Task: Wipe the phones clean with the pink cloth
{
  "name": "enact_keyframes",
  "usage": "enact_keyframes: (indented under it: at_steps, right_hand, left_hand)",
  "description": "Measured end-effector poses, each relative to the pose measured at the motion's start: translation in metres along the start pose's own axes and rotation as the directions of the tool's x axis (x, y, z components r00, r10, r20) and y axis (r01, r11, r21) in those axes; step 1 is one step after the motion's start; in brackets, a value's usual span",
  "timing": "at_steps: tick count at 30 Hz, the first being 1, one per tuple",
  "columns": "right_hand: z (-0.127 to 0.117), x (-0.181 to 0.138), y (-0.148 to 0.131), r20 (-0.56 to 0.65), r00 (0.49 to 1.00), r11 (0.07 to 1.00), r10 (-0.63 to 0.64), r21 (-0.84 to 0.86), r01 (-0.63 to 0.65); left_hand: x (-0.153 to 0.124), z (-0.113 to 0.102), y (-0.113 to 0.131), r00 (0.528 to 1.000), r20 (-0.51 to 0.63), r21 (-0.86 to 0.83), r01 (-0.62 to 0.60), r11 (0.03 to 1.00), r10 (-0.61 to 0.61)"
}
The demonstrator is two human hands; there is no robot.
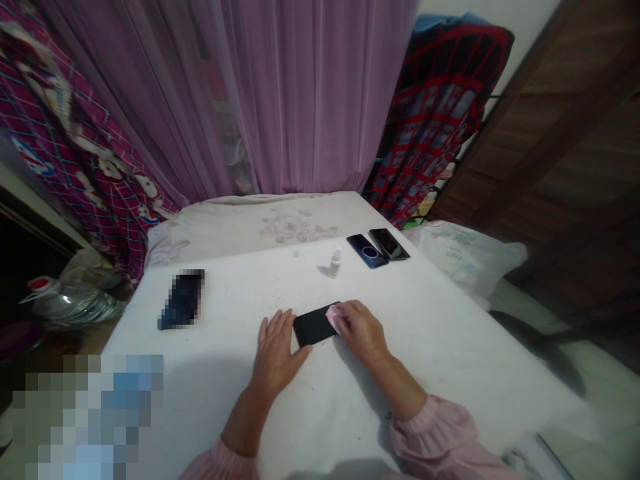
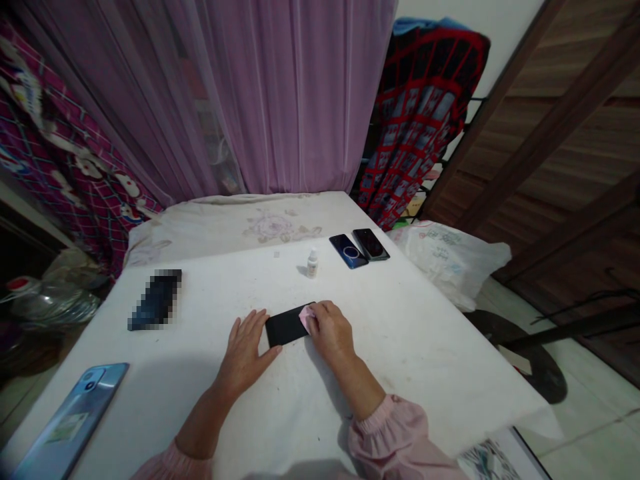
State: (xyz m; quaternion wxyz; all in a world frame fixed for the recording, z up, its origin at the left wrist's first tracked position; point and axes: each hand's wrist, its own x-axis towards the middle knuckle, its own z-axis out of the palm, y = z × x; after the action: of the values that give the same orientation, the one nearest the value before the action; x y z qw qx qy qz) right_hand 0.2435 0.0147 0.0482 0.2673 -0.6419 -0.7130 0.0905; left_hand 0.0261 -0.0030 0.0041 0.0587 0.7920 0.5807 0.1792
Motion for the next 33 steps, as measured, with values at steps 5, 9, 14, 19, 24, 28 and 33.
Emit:
enact_keyframes:
  at_steps: [5,9,14,19,24,28,33]
  right_hand:
    - [0.003,-0.009,-0.011,0.052,0.994,0.994,-0.094,-0.058,0.097]
    - [0.003,-0.009,-0.022,0.139,0.984,0.992,-0.108,-0.057,0.117]
    - [-0.01,0.013,-0.007,0.16,0.985,0.986,0.062,-0.161,-0.036]
    - [-0.006,0.023,-0.011,0.133,0.982,0.973,0.131,-0.209,-0.102]
    - [0.017,0.007,-0.049,0.199,0.976,0.988,-0.095,-0.104,0.117]
    - [0.011,0.004,-0.04,0.232,0.966,0.988,-0.111,-0.077,0.132]
    - [-0.011,0.019,0.005,0.122,0.99,0.973,0.074,-0.227,-0.045]
  left_hand:
    - [0.0,0.0,0.0,1.0,-0.014,-0.014,-0.008,1.0,0.007]
    - [-0.001,0.0,0.0,1.0,-0.002,-0.031,-0.009,0.999,0.009]
    - [0.0,-0.003,0.0,1.0,0.024,-0.049,-0.006,0.999,0.007]
    - [0.001,-0.006,0.001,0.998,0.066,-0.065,0.008,0.998,-0.004]
    - [0.002,-0.01,0.004,0.996,0.089,-0.058,0.03,0.998,-0.024]
    - [0.003,-0.016,0.005,0.989,0.145,-0.065,0.036,0.997,-0.026]
    - [0.005,-0.016,0.002,0.992,0.119,-0.059,0.04,0.997,-0.033]
